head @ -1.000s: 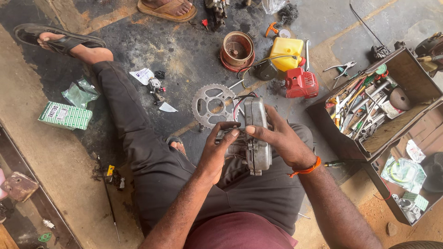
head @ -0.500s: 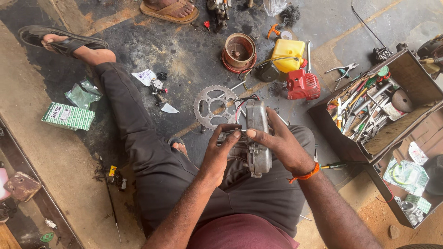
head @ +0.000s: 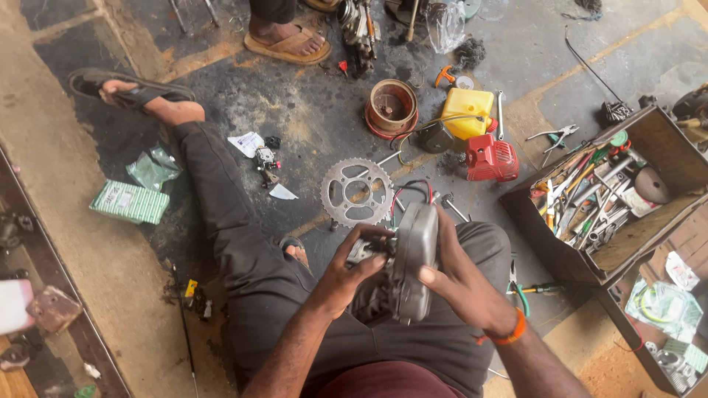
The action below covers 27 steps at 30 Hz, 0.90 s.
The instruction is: The person sits on the floor and works on a small engine casing. They connect wires, wipe the casing with a cloth, and use a T-handle wrench to tighten bolts on the engine part.
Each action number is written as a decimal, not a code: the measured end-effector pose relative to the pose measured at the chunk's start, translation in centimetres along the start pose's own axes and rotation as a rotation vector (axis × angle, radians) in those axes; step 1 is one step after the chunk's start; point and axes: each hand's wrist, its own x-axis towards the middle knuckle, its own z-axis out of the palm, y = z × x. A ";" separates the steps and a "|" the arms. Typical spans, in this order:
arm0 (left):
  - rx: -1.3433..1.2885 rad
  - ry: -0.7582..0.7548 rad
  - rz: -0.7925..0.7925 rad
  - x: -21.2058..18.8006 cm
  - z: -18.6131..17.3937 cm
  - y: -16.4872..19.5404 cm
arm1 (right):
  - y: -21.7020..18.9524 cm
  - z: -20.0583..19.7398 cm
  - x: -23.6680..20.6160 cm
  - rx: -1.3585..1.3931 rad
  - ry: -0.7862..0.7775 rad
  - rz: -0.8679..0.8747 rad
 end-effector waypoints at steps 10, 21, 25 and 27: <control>-0.164 -0.095 -0.002 -2.8 -2.4 -2.4 | 1.0 3.7 -2.8 0.098 0.103 0.061; -0.057 0.011 -0.028 -2.6 0.8 -2.3 | 4.5 3.5 -2.0 0.145 0.297 -0.026; -0.116 0.031 -0.093 -2.0 1.8 -2.3 | 5.3 3.1 -1.5 0.139 0.348 0.046; -0.126 0.044 -0.073 -1.9 2.1 -2.3 | 5.5 3.0 -1.3 0.141 0.341 0.035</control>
